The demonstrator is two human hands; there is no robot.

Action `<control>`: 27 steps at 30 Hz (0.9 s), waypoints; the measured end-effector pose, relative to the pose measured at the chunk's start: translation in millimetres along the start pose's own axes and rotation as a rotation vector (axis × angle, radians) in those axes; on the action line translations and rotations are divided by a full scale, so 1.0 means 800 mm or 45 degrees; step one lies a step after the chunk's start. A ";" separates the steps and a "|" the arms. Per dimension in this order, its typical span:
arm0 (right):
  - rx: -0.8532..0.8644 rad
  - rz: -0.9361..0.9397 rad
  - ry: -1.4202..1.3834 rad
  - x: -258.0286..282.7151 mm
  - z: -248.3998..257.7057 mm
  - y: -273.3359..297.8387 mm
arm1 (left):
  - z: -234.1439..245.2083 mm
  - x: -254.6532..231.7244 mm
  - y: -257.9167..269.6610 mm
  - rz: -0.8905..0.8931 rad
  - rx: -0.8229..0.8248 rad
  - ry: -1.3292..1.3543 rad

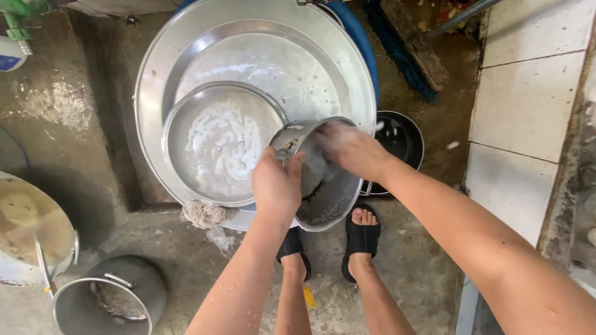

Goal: Scrubbing pots, pans, and large trays with a scouring pad and soap.

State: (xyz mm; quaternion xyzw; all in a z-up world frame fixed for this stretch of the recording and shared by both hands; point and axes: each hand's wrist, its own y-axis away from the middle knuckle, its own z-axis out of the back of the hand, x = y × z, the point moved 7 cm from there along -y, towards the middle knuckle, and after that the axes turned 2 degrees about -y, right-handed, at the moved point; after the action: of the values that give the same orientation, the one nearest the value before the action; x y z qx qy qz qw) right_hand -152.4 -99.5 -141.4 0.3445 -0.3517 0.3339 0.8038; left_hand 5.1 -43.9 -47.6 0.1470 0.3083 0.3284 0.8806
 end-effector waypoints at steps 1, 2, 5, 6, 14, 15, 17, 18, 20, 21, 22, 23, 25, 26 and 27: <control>-0.002 -0.003 0.003 0.002 -0.004 -0.007 | -0.001 -0.001 -0.001 -0.003 0.002 0.003; 0.153 0.247 0.567 0.020 -0.022 -0.011 | -0.001 -0.004 -0.001 -0.025 0.004 0.010; 0.144 0.291 1.070 0.023 -0.070 0.009 | 0.007 -0.003 0.005 0.003 0.020 0.020; -0.012 0.093 1.009 0.015 -0.075 0.021 | 0.009 0.001 0.008 0.060 0.037 0.034; -0.452 -1.116 -2.380 0.051 -0.192 0.004 | 0.006 0.008 0.021 0.190 -0.160 0.115; -0.645 -1.005 -2.444 0.050 -0.149 -0.011 | 0.006 0.001 0.017 0.125 -0.169 0.087; -0.643 -1.010 -2.455 0.053 -0.141 -0.019 | 0.008 -0.003 0.023 0.117 -0.120 0.074; -0.630 -1.022 -2.457 0.055 -0.138 -0.023 | 0.008 -0.005 0.025 0.120 -0.073 0.067; -0.632 -1.044 -2.465 0.058 -0.137 -0.021 | 0.012 -0.005 0.031 0.165 -0.045 0.086; -0.626 -1.068 -2.465 0.056 -0.136 -0.019 | 0.009 -0.005 0.034 0.216 -0.021 0.112; -0.635 -1.070 -2.465 0.054 -0.134 -0.018 | 0.007 -0.005 0.035 0.212 -0.014 0.112; -0.620 -1.086 -2.472 0.056 -0.137 -0.023 | 0.006 -0.003 0.033 0.204 -0.002 0.158; -0.612 -1.111 -2.480 0.056 -0.142 -0.023 | 0.006 -0.004 0.029 0.197 0.022 0.202; -0.606 -1.142 -2.480 0.055 -0.145 -0.019 | 0.005 -0.010 0.027 0.191 0.060 0.147; -0.594 -1.177 -2.476 0.055 -0.149 -0.011 | 0.003 -0.014 0.027 0.190 0.096 0.097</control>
State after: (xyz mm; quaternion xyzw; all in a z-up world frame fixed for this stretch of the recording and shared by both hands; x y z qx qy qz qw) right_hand -82.1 2.5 -171.0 0.3985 -0.7259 -0.4876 0.2766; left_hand -10.9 -35.6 -30.5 0.1901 0.3419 0.3864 0.8353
